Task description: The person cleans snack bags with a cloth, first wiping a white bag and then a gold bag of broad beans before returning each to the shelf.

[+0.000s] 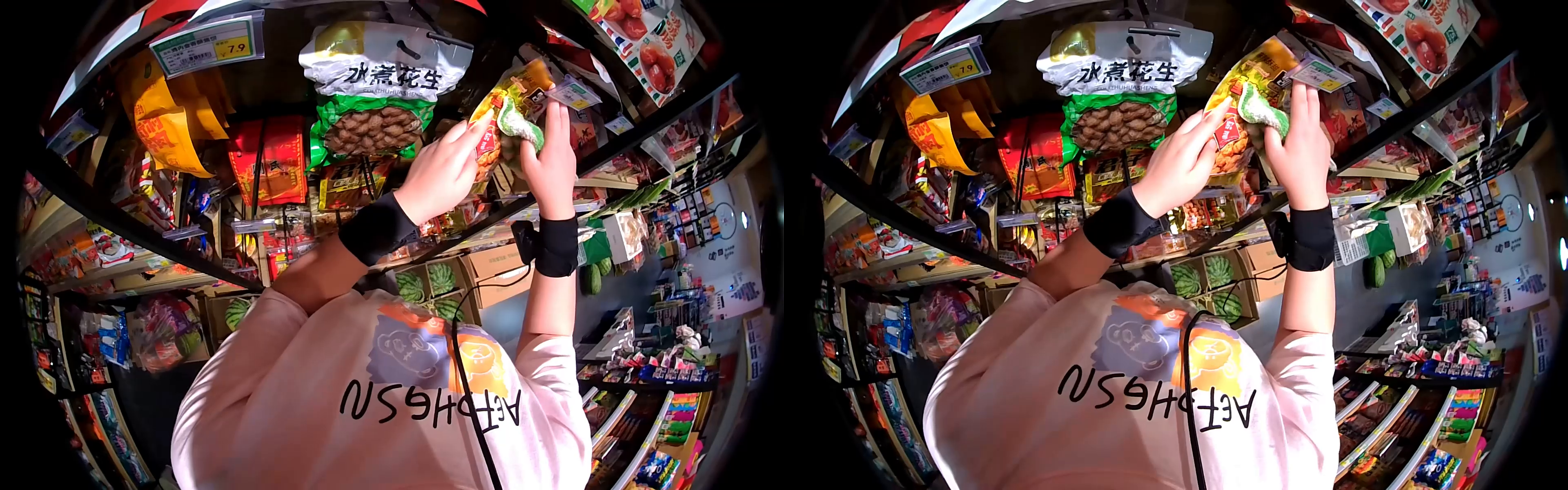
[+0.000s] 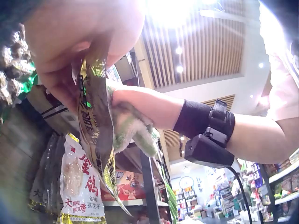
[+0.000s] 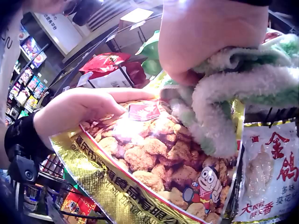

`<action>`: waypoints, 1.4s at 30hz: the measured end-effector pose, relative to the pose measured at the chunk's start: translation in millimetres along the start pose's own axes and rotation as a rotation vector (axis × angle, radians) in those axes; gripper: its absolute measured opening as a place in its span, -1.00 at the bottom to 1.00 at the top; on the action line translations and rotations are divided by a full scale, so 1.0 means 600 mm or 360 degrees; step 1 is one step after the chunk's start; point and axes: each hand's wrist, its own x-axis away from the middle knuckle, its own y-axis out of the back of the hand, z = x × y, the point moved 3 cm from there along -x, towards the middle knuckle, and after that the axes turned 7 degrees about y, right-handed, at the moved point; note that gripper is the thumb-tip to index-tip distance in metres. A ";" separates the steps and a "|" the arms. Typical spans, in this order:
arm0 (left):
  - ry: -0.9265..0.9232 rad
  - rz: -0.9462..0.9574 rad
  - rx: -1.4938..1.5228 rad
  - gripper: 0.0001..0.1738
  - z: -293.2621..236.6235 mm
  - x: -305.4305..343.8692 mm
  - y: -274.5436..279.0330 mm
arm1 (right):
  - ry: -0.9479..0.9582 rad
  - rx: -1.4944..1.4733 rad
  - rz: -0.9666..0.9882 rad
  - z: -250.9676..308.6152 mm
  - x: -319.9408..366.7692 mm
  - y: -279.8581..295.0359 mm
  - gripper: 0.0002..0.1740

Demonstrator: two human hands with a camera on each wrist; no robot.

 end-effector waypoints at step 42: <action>0.0489 -0.0174 0.0748 -0.67 0.091 0.002 -0.077 | 0.0321 -0.0733 0.0225 -0.149 -0.109 -0.383 -0.41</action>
